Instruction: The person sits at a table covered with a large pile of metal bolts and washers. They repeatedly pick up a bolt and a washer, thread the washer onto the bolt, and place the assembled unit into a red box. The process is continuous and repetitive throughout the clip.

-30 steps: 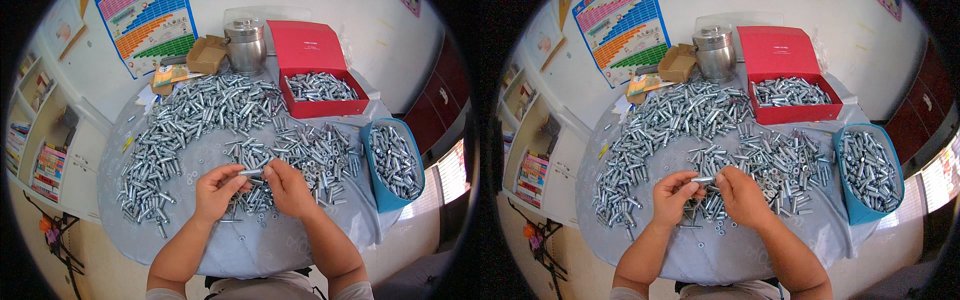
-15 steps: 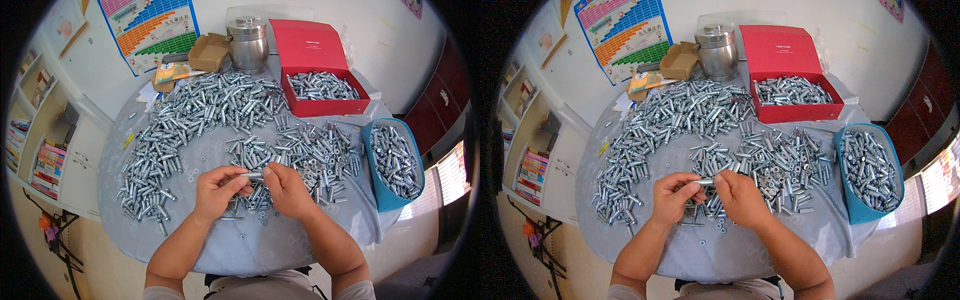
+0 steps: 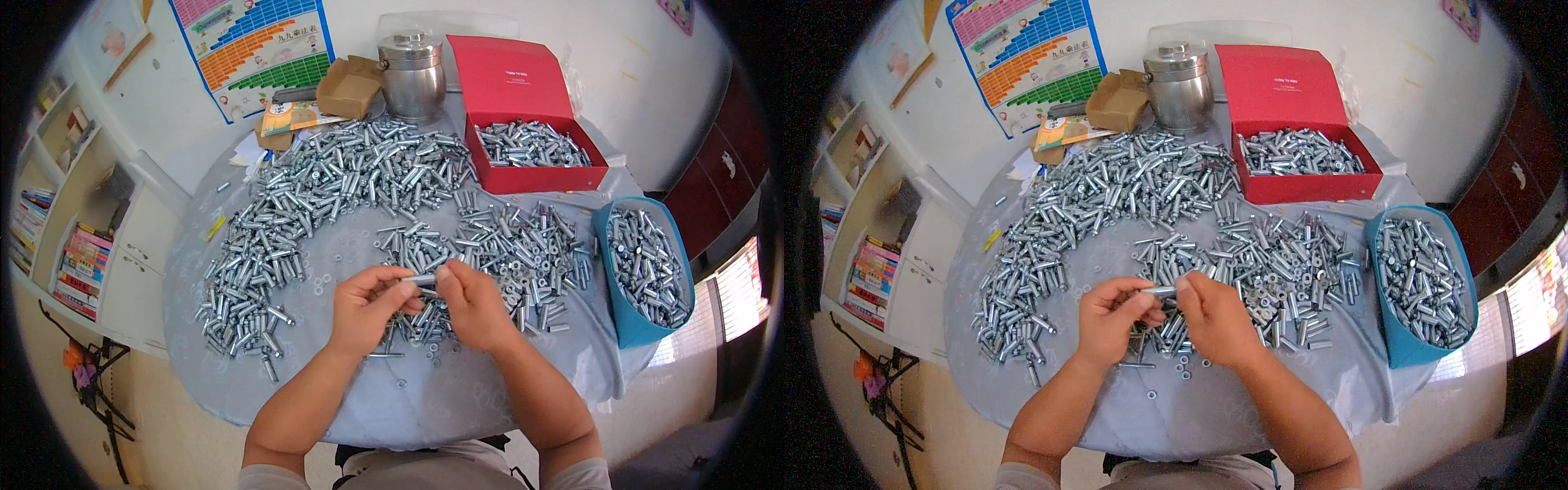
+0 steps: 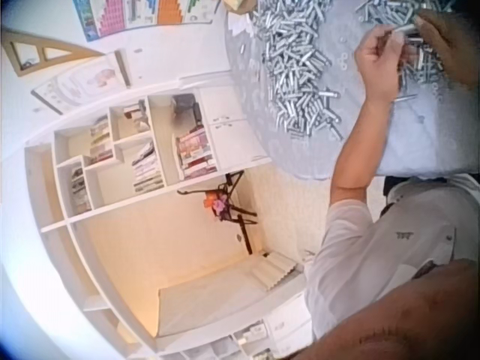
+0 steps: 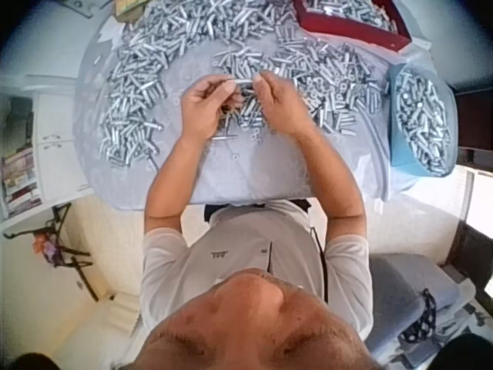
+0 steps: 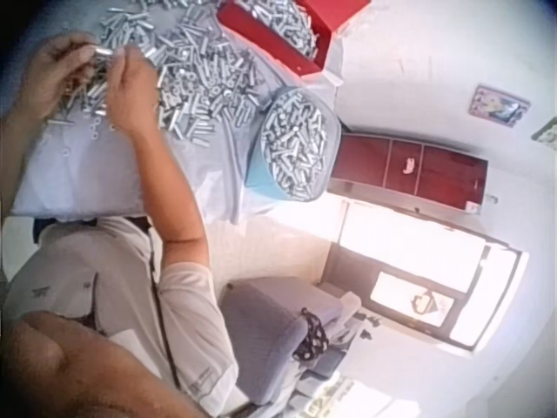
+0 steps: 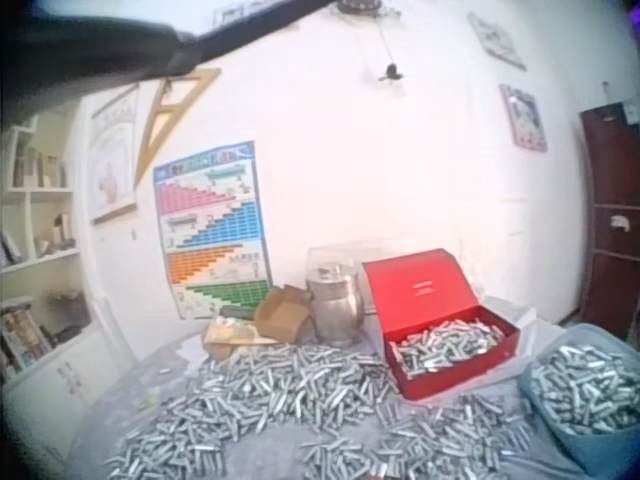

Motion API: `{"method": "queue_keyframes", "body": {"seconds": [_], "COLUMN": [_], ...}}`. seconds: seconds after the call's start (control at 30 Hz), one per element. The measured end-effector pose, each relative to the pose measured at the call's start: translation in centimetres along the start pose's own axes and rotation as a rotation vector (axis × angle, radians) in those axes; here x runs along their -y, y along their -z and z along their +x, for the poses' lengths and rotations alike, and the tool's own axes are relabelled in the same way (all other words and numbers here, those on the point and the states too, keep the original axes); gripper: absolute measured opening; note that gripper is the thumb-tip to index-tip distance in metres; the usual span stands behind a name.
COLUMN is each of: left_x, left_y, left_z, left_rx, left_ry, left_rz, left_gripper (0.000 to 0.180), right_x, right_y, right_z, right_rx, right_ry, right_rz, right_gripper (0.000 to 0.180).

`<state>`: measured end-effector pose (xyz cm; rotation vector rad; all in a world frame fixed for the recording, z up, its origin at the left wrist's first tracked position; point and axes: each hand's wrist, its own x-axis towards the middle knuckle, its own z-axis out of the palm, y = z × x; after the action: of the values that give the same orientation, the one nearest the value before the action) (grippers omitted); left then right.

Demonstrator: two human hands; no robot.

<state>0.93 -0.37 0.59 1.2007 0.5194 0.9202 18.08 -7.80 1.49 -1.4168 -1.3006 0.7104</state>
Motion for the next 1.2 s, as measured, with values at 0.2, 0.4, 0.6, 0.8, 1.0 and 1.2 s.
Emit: {"method": "queue_keyframes", "body": {"seconds": [0.2,0.4,0.6,0.8,1.0,1.2], "left_x": [0.3,0.0,-0.1,0.2,-3.3,-2.3], "left_y": [0.2,0.1,1.0,0.4,0.6,3.7], "left_z": [0.3,0.4,0.8,0.6,2.5,11.1], "left_rx": [0.029,-0.097,-0.146,0.103,-0.037,-0.124], "left_ry": [-0.033,0.025,-0.005,-0.128,-0.028,-0.260], "left_rz": [0.065,0.131,0.227,0.589,0.688,1.224], "left_gripper": [0.019,0.018,0.015,0.014,0.015,0.025], "right_x": [0.0,-1.1,-0.7,-0.8,-1.1,-1.1], "right_y": [0.3,0.5,1.6,1.7,2.0,1.4], "right_z": [0.2,0.3,1.0,1.2,1.2,1.2], "right_rx": [-0.018,-0.038,-0.239,-0.387,-0.468,-0.463], "right_ry": [-0.053,-0.042,0.019,0.173,0.288,0.322], "right_rz": [0.239,0.248,-0.048,-0.325,-0.494,-0.455], "right_gripper": [0.023,0.015,0.013,0.011,0.014,0.016]}}
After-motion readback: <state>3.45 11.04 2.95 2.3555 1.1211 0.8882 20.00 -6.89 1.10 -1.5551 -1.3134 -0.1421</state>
